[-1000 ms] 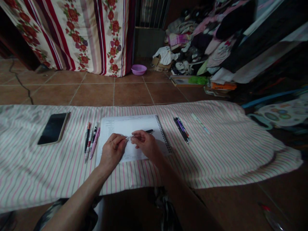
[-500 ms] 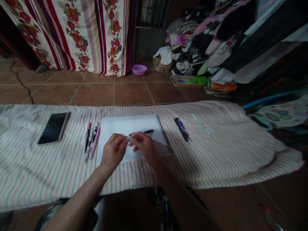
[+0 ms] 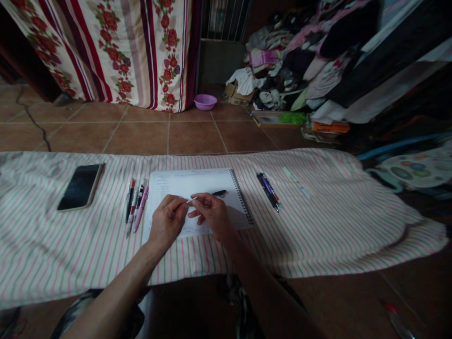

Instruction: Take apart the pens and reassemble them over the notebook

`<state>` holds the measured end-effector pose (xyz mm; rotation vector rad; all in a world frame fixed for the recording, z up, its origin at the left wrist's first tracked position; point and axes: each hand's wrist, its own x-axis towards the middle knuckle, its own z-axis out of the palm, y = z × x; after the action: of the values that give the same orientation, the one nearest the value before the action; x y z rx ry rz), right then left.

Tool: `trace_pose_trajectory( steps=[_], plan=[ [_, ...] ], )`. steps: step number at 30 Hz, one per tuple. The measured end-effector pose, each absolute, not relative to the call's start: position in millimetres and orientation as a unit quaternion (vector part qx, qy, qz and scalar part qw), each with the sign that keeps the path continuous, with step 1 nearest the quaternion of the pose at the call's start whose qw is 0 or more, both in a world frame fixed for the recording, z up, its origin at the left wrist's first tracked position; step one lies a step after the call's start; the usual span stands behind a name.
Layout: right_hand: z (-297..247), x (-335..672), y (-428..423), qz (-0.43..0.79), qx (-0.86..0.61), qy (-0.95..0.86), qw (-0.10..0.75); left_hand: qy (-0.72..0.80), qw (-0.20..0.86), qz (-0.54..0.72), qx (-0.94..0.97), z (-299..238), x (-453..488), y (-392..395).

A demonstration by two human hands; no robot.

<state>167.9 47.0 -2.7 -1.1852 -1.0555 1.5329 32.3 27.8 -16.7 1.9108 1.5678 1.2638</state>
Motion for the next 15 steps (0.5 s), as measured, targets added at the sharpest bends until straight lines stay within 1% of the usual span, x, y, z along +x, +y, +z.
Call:
trace_pose_trajectory(
  steps=[15],
  plan=[
    [-3.1, 165.7, 47.8, 0.6, -0.498, -0.431, 0.454, 0.549, 0.173, 0.461, 0.675, -14.3, 34.2, 27.9]
  ],
)
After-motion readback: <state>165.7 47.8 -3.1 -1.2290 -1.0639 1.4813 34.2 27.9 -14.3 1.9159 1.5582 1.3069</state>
